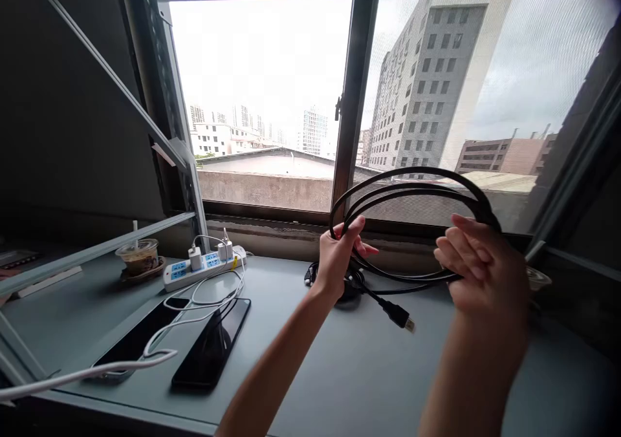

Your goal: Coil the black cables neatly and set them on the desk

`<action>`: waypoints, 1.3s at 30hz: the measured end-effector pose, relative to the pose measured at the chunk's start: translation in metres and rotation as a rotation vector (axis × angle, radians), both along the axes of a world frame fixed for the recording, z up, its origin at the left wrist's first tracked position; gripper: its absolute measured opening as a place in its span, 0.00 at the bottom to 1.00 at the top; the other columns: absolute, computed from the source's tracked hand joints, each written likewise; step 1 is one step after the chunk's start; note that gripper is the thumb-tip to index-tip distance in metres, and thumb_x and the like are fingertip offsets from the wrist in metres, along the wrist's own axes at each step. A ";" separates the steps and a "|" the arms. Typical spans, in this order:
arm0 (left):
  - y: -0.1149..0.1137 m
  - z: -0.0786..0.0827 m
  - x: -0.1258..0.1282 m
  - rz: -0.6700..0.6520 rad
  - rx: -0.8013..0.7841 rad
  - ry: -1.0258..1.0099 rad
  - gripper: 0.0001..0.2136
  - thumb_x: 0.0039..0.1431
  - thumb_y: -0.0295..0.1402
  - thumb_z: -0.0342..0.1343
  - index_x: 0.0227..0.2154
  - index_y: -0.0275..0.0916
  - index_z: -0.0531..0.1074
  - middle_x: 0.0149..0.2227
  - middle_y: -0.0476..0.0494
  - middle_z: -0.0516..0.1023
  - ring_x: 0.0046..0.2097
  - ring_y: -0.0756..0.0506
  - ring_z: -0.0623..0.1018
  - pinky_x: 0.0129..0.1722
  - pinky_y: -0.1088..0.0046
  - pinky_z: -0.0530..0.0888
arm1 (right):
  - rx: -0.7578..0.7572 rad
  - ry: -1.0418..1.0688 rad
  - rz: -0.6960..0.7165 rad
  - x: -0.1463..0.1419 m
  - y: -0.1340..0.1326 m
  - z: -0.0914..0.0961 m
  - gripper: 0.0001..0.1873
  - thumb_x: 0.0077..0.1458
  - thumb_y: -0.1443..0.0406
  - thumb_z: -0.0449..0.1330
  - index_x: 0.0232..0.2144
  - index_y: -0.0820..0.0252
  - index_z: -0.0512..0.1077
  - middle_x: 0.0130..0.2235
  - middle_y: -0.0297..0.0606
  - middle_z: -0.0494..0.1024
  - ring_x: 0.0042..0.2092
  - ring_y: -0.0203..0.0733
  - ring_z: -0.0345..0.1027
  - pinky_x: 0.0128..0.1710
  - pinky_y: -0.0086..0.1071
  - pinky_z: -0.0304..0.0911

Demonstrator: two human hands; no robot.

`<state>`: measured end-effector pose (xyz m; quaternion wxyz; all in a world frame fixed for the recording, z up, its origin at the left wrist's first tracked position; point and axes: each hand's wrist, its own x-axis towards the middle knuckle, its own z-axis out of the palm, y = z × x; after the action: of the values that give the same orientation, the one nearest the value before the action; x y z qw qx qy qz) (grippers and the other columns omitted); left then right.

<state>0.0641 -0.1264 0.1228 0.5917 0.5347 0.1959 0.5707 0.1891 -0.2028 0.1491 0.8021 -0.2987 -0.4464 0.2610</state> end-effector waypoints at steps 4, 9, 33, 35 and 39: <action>-0.003 0.005 -0.007 -0.187 -0.173 -0.200 0.23 0.48 0.46 0.56 0.12 0.38 0.52 0.13 0.57 0.53 0.20 0.55 0.67 0.24 0.79 0.65 | 0.173 -0.094 -0.372 -0.017 0.010 -0.007 0.23 0.44 0.66 0.62 0.08 0.59 0.54 0.09 0.25 0.50 0.12 0.26 0.41 0.12 0.27 0.35; -0.006 0.010 -0.016 -0.037 -0.137 -0.346 0.28 0.52 0.46 0.52 0.13 0.37 0.40 0.12 0.58 0.40 0.14 0.58 0.45 0.14 0.79 0.50 | 0.222 -0.200 -0.280 -0.027 0.034 -0.012 0.21 0.45 0.62 0.61 0.09 0.57 0.56 0.08 0.25 0.52 0.10 0.29 0.46 0.10 0.27 0.41; 0.007 0.004 -0.023 -0.236 0.074 0.452 0.18 0.52 0.45 0.48 0.15 0.38 0.63 0.10 0.54 0.59 0.10 0.55 0.58 0.07 0.80 0.54 | 0.362 -0.073 0.415 -0.051 0.009 -0.006 0.32 0.53 0.65 0.51 0.06 0.63 0.39 0.05 0.26 0.38 0.08 0.26 0.34 0.09 0.25 0.34; 0.008 0.006 -0.029 -0.274 0.084 0.521 0.19 0.52 0.47 0.48 0.14 0.38 0.61 0.10 0.55 0.55 0.09 0.56 0.55 0.07 0.81 0.51 | 0.375 -0.147 0.473 -0.052 0.012 -0.007 0.33 0.55 0.64 0.50 0.04 0.62 0.39 0.04 0.26 0.39 0.07 0.26 0.34 0.09 0.24 0.35; 0.013 0.006 -0.033 -0.300 0.050 0.610 0.19 0.50 0.47 0.50 0.14 0.39 0.59 0.10 0.58 0.50 0.10 0.57 0.50 0.06 0.81 0.48 | 0.336 -0.356 0.572 -0.045 0.019 -0.008 0.34 0.54 0.60 0.51 0.03 0.61 0.43 0.03 0.26 0.43 0.06 0.26 0.37 0.08 0.23 0.37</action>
<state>0.0307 -0.1138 0.1289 0.5700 0.7179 0.2690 0.2956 0.1442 -0.1842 0.1409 0.6446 -0.0668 -0.6807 0.3416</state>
